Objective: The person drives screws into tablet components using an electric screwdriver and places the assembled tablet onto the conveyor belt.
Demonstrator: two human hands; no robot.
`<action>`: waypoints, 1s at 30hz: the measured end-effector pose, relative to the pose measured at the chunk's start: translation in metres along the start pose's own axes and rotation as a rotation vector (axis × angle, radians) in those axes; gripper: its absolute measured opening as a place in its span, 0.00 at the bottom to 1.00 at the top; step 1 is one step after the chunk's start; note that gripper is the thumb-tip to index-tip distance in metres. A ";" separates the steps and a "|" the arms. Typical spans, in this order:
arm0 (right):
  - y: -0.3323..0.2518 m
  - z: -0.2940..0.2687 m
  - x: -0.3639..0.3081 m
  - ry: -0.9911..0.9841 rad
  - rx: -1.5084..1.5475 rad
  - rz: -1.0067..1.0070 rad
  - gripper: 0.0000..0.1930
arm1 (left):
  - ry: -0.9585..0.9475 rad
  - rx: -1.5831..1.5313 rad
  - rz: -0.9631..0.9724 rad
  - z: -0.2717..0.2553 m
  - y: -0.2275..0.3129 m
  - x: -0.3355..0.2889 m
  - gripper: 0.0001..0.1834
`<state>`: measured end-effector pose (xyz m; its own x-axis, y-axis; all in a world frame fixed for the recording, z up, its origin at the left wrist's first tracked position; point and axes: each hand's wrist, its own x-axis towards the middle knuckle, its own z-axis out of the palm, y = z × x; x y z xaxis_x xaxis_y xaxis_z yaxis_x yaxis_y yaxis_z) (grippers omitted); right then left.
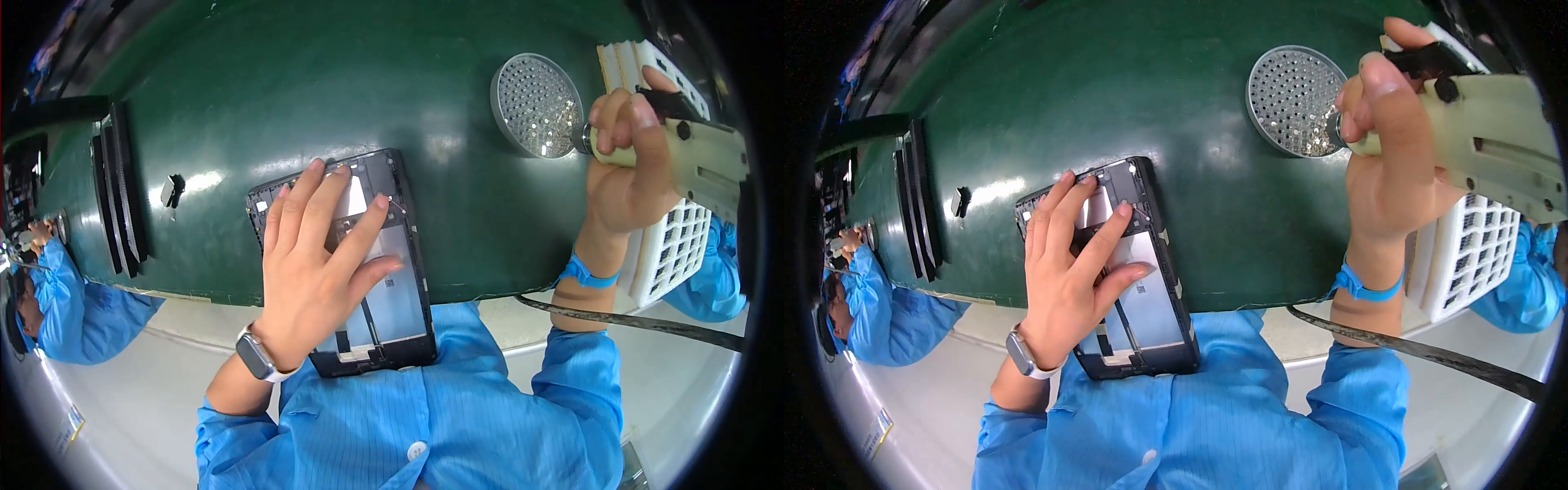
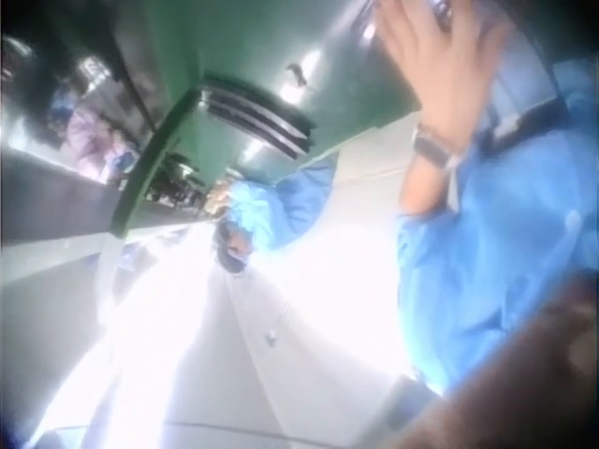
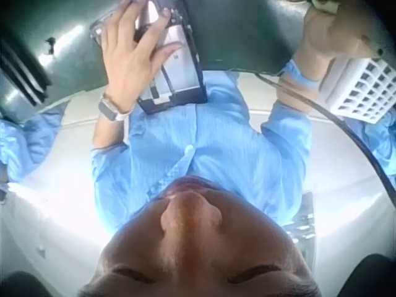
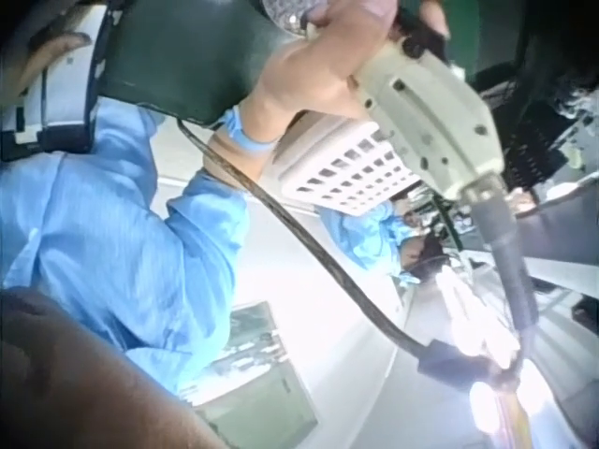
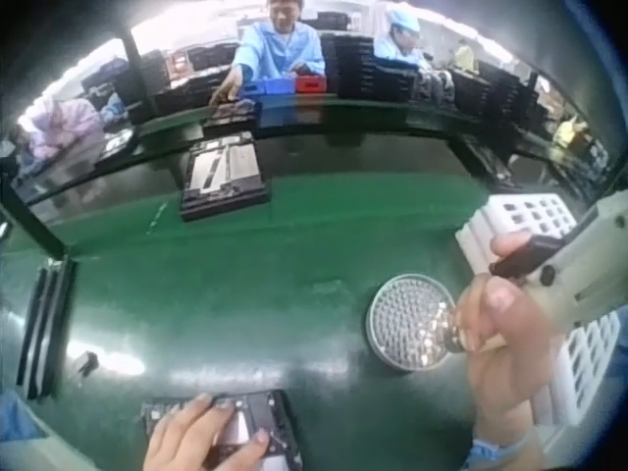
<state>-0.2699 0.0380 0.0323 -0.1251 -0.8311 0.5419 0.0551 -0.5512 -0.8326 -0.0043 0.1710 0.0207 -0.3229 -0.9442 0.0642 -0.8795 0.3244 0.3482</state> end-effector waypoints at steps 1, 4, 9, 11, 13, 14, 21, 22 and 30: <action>0.001 0.000 0.000 -0.008 0.010 -0.009 0.18 | -0.021 -0.019 0.023 -0.005 -0.001 -0.001 0.31; 0.001 0.006 -0.002 0.037 0.038 -0.007 0.18 | 0.149 -0.201 0.028 -0.018 -0.025 -0.029 0.29; -0.004 0.004 -0.009 0.131 -0.080 0.147 0.19 | 0.070 -0.405 -0.587 -0.036 -0.030 -0.121 0.38; -0.001 -0.003 -0.013 0.090 -0.055 0.116 0.19 | -0.277 -0.552 -0.805 -0.043 -0.013 -0.123 0.48; 0.001 -0.005 -0.015 0.048 -0.023 0.106 0.19 | -0.275 -0.838 -0.799 -0.026 -0.002 -0.129 0.55; 0.001 -0.004 -0.017 0.056 0.003 0.087 0.19 | -0.154 -1.073 -0.748 -0.008 0.000 -0.138 0.57; 0.003 -0.013 -0.017 0.072 -0.085 0.134 0.18 | 0.142 -1.240 -0.877 -0.049 -0.040 -0.108 0.39; 0.002 -0.013 -0.018 0.078 -0.093 0.118 0.18 | 0.164 -1.191 -0.832 -0.062 -0.057 -0.100 0.38; -0.004 -0.016 -0.017 -0.065 -0.406 0.106 0.18 | 0.627 -1.082 -0.511 -0.123 -0.242 0.069 0.26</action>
<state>-0.2839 0.0551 0.0243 -0.0761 -0.8918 0.4459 -0.3316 -0.3991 -0.8548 0.2296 0.0208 0.0554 0.4233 -0.9058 0.0180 -0.0436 -0.0005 0.9990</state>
